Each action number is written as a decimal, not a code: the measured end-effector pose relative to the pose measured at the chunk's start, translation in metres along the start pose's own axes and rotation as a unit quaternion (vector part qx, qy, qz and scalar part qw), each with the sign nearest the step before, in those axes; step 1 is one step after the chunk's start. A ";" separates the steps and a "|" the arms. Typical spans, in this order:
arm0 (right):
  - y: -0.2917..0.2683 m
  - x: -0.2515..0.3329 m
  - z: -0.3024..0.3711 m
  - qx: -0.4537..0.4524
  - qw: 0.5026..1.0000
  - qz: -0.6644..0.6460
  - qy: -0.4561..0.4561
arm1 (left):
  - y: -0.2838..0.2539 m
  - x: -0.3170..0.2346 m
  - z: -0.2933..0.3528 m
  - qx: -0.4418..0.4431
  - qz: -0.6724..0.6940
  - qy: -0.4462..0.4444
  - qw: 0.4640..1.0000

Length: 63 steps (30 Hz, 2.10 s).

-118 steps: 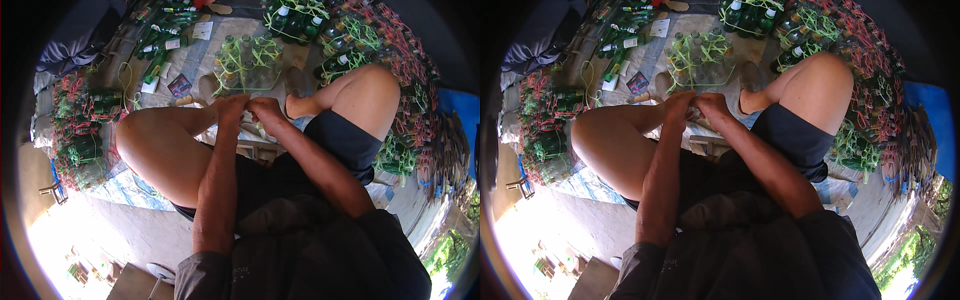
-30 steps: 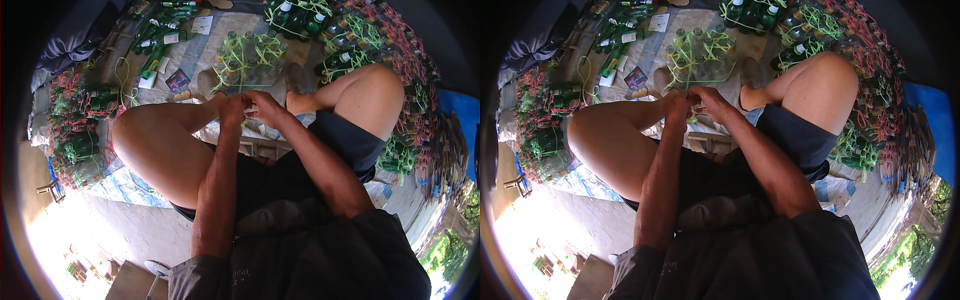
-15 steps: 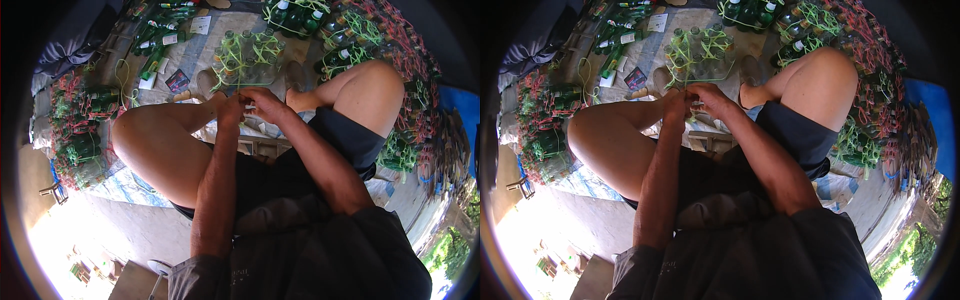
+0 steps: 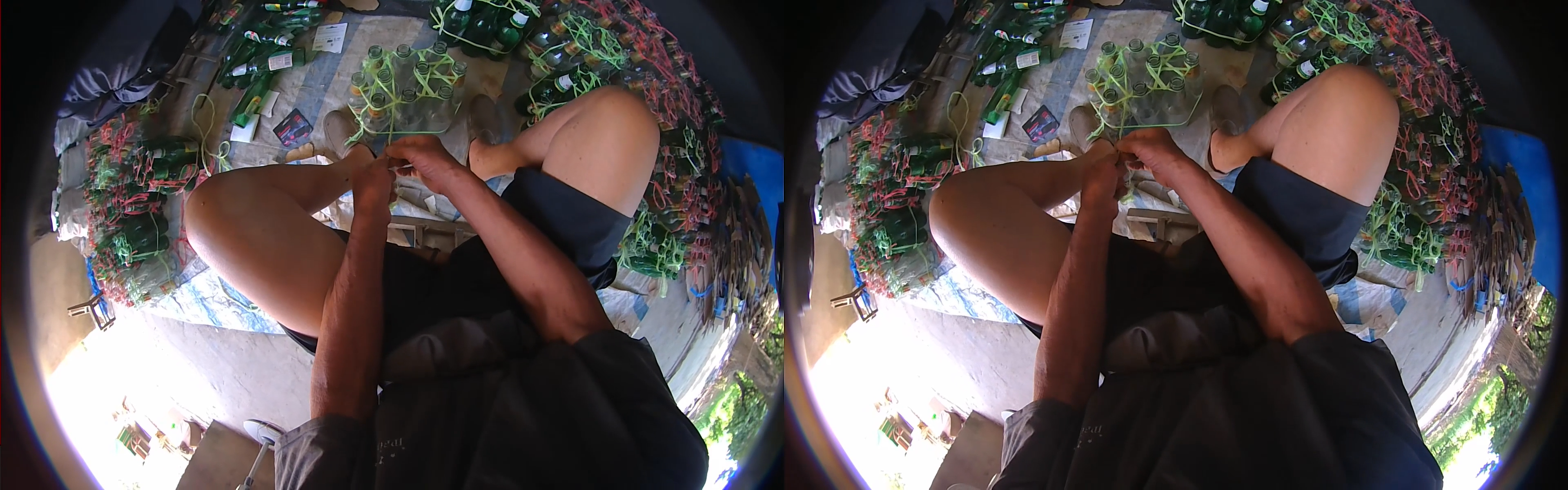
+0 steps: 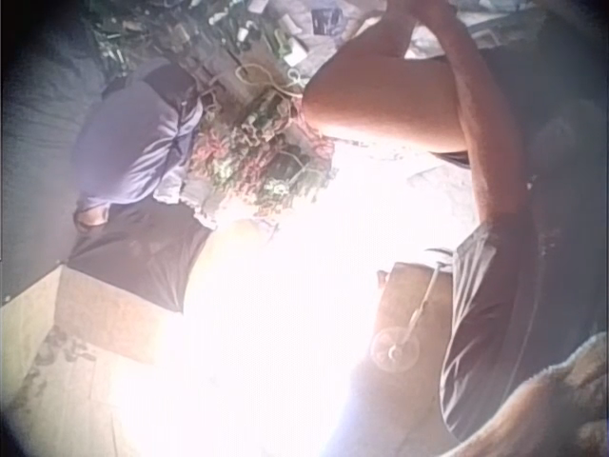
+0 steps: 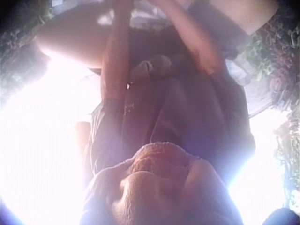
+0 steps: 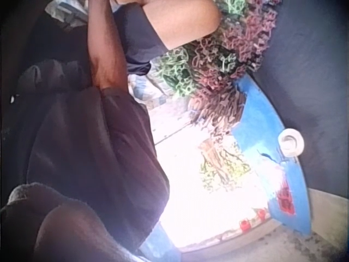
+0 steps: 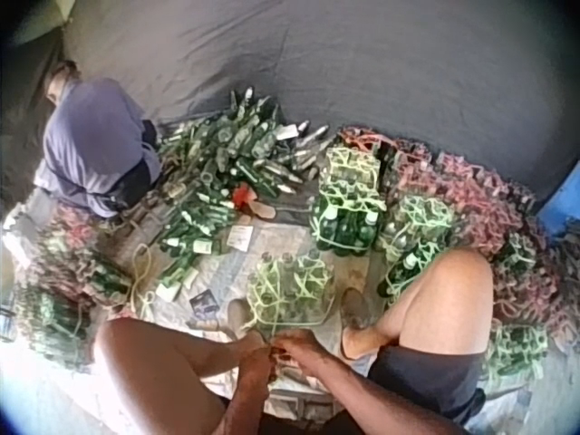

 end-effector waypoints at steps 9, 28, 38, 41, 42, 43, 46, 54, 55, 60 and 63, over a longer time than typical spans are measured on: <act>0.004 0.000 0.000 -0.034 0.999 0.034 0.000 | -0.024 -0.003 -0.003 -0.088 -0.149 0.217 0.961; 0.008 -0.003 0.012 0.069 0.997 -0.003 0.032 | -0.009 -0.001 0.023 0.000 -0.036 -0.001 0.999; -0.003 -0.006 0.002 0.013 0.997 0.068 0.015 | -0.020 -0.007 0.016 -0.049 -0.193 0.185 0.962; -0.003 -0.009 0.000 0.014 0.998 0.060 0.017 | -0.020 -0.015 0.018 -0.062 -0.204 0.271 0.939; -0.003 -0.010 -0.001 0.022 0.999 0.034 0.020 | -0.019 -0.014 0.015 -0.050 -0.200 0.263 0.942; 0.000 -0.012 0.000 0.030 0.999 0.008 0.025 | -0.019 -0.014 0.015 -0.044 -0.198 0.259 0.944; 0.002 -0.016 0.004 0.033 0.998 -0.021 0.043 | -0.014 -0.014 0.021 -0.021 -0.172 0.221 0.960; 0.019 -0.010 0.017 0.136 0.989 -0.045 0.046 | -0.008 -0.019 0.046 0.000 -0.041 0.031 0.999; 0.017 -0.011 0.017 0.125 0.990 -0.040 0.049 | -0.008 -0.016 0.046 -0.008 -0.037 0.018 0.999; 0.010 -0.007 0.016 0.087 0.995 0.031 0.030 | -0.013 -0.011 0.038 0.003 -0.058 0.025 0.998; 0.004 -0.008 0.017 0.051 0.997 0.057 0.032 | -0.011 -0.013 0.041 -0.007 -0.071 0.037 0.997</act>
Point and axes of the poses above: each hand's wrist, its own z-axis away from the middle knuckle, its own y-axis out of the palm, x = y × z, the point moved 8 cm from there along -z, towards the middle knuckle, and after that the axes turned 3 degrees about y, right-handed, at the moved point
